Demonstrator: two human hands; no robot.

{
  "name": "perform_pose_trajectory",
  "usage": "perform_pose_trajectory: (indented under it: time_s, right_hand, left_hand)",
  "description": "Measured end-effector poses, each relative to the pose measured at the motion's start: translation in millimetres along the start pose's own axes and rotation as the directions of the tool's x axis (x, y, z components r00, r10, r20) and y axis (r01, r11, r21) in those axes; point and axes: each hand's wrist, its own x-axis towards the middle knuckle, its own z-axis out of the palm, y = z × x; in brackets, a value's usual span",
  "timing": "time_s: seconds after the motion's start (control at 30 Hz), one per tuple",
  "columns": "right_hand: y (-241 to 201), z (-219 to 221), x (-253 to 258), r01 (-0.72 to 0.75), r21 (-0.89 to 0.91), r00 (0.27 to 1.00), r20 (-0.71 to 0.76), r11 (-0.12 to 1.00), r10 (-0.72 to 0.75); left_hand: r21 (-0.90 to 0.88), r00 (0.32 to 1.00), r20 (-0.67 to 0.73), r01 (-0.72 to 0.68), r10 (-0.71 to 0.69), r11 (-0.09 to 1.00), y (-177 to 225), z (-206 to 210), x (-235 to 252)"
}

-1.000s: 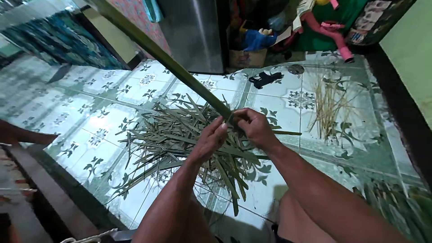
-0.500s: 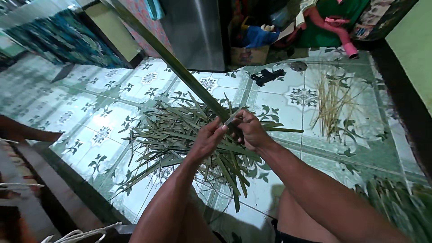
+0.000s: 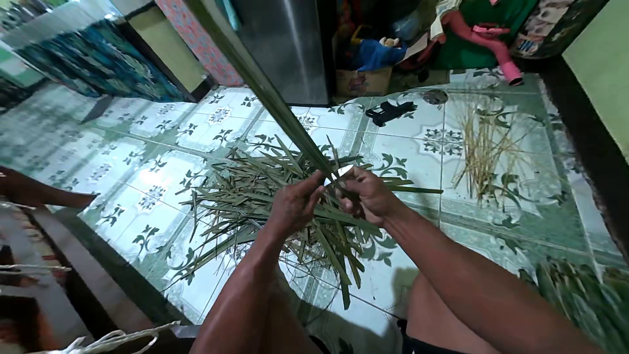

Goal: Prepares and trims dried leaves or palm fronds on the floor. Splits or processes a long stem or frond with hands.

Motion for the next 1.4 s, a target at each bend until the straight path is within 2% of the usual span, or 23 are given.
perform_pose_trajectory:
  time_s: [0.1,0.2,0.3,0.37,0.43,0.5,0.6,0.63,0.67,0.73,0.77,0.83,0.87,0.93,1.03,1.1,1.17,1.23,1.3,1.4]
  right_hand:
    - [3.8,2.6,0.3,0.088,-0.159,0.991,-0.089,0.983,-0.103]
    - [3.5,3.8,-2.1,0.149,-0.229,0.981,-0.090,0.962,-0.174]
    - [-1.9,5.4,-8.5,0.193,-0.252,0.975,-0.055,0.948,-0.214]
    - [-3.7,4.7,-13.6,0.234,-0.310,0.969,-0.003,0.922,-0.246]
    - [-2.6,4.1,-17.7,0.270,-0.379,0.960,0.040,0.885,-0.276]
    - [-0.2,3.8,-17.3,0.287,-0.400,0.954,0.041,0.870,-0.296]
    - [-3.8,0.9,-16.0,0.270,-0.412,0.955,-0.001,0.870,-0.297]
    - [-5.3,-0.9,-16.6,0.271,-0.429,0.954,0.002,0.861,-0.300]
    - [-5.8,-3.5,-17.4,0.277,-0.448,0.954,0.022,0.850,-0.299]
    - [-6.3,-9.1,-21.1,0.288,-0.477,0.956,0.095,0.830,-0.277]
    - [-6.7,-11.5,-23.6,0.287,-0.502,0.958,0.125,0.816,-0.260]
    - [-7.6,-18.5,-26.7,0.269,-0.551,0.963,0.161,0.790,-0.215]
    - [-7.7,-23.0,-27.3,0.246,-0.570,0.969,0.166,0.784,-0.183]
    - [-6.7,-33.0,-25.1,0.204,-0.594,0.976,0.182,0.778,-0.117]
    - [-3.7,-54.9,-12.7,0.176,-0.662,0.973,0.227,0.729,-0.029]
    - [-5.3,-68.2,-1.1,0.122,-0.697,0.978,0.206,0.707,0.034]
    - [-8.5,-74.4,7.6,0.076,-0.671,0.981,0.182,0.737,0.065]
    - [-15.0,-79.9,11.3,0.078,-0.666,0.955,0.263,0.742,0.135]
    - [-19.5,-84.4,14.4,0.112,-0.794,0.922,0.307,0.598,0.235]
    - [-24.5,-91.9,16.2,0.140,-0.933,0.893,0.263,0.330,0.366]
  left_hand:
    - [0.001,1.000,-0.005,0.023,-0.023,1.000,2.1,6.0,-0.1]
    - [0.030,0.998,-0.064,-0.014,0.016,0.999,5.3,9.7,0.2]
    - [0.067,0.982,-0.185,-0.037,0.049,0.997,7.9,3.9,3.0]
    - [0.022,0.950,-0.311,0.034,-0.026,0.999,12.2,-13.4,9.5]
    - [-0.082,0.919,-0.375,0.097,-0.121,0.992,13.4,-25.8,13.4]
    - [-0.105,0.931,-0.354,0.055,-0.089,0.993,15.5,-17.0,10.5]
    - [-0.067,0.984,-0.172,0.031,-0.042,0.997,23.2,6.7,3.3]
    - [-0.053,0.985,-0.158,0.058,-0.066,0.997,26.9,4.0,5.1]
    - [-0.051,0.973,-0.201,0.108,-0.116,0.993,29.4,-4.3,9.7]
    - [-0.149,0.906,-0.332,0.224,-0.262,0.963,25.6,-32.4,22.3]
    - [-0.252,0.862,-0.397,0.226,-0.314,0.941,18.7,-45.7,27.3]
    - [-0.467,0.773,-0.506,0.127,-0.382,0.875,6.1,-70.2,33.4]
    - [-0.531,0.750,-0.533,0.064,-0.391,0.845,1.8,-82.0,33.3]
    - [-0.559,0.719,-0.563,0.030,-0.406,0.828,-8.6,-96.7,35.3]
    - [-0.465,0.736,-0.567,0.085,-0.371,0.881,-19.1,-85.1,30.6]
    - [-0.409,0.765,-0.512,0.183,-0.391,0.894,-16.7,-64.8,17.2]
    - [-0.326,0.797,-0.451,0.271,-0.401,0.906,-8.5,-47.2,5.1]
    - [-0.259,0.831,-0.406,0.294,-0.380,0.920,-0.6,-38.1,0.9]
    - [-0.205,0.841,-0.424,0.274,-0.337,0.940,3.0,-34.9,2.2]
    - [-0.152,0.879,-0.406,0.203,-0.249,0.967,0.0,-37.3,-0.6]
